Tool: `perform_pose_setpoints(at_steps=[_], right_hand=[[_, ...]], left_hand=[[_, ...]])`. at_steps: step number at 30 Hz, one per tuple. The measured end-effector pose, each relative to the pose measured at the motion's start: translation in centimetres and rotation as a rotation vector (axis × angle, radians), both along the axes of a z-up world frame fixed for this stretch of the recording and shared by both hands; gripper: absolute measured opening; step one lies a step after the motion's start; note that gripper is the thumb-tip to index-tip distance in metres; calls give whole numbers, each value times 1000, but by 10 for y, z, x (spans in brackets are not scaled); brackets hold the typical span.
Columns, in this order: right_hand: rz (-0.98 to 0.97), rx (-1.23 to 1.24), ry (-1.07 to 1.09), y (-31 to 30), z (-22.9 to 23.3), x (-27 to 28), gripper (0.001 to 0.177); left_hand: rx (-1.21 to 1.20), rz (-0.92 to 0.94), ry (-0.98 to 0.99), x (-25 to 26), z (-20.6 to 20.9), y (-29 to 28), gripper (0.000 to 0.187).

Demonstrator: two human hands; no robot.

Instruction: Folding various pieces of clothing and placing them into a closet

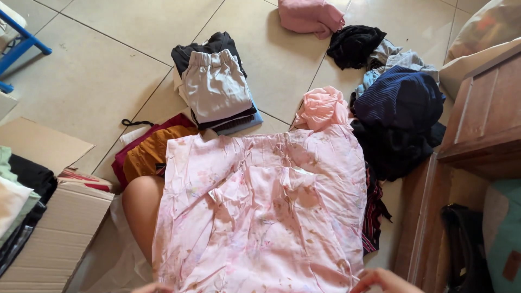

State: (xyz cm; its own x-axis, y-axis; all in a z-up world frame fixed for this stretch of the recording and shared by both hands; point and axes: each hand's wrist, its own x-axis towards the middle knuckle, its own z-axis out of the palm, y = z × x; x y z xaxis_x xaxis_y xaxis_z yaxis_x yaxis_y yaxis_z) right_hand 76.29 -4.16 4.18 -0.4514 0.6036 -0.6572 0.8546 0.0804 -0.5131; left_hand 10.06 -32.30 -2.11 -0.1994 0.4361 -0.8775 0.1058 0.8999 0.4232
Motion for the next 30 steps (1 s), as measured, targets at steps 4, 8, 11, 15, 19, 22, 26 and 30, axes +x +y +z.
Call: perform_pose_setpoints(at_steps=[4,8,11,15,19,22,26,30], right_hand=[[81,223,-174,95,40,-77,29],[-355,519,94,131,108,-197,23],[-186,463,-154,150,60,-263,55],[13,479,-245,164,1,-274,62],[-129,506,33,177,-34,-256,27],[-352,405,475,177,-25,-258,37],[-505,392,950,199,-20,-261,47],[-513,430,737,191,-11,-267,53]], left_hand=[[187,-112,338,13,57,55,28],[529,-159,411,37,137,167,24],[728,-255,362,44,67,230,37],[325,-484,609,57,-9,266,62],[439,-360,528,63,9,265,30],[605,21,154,56,15,270,21],[1079,438,16,45,11,283,27],[933,390,223,50,25,276,45]])
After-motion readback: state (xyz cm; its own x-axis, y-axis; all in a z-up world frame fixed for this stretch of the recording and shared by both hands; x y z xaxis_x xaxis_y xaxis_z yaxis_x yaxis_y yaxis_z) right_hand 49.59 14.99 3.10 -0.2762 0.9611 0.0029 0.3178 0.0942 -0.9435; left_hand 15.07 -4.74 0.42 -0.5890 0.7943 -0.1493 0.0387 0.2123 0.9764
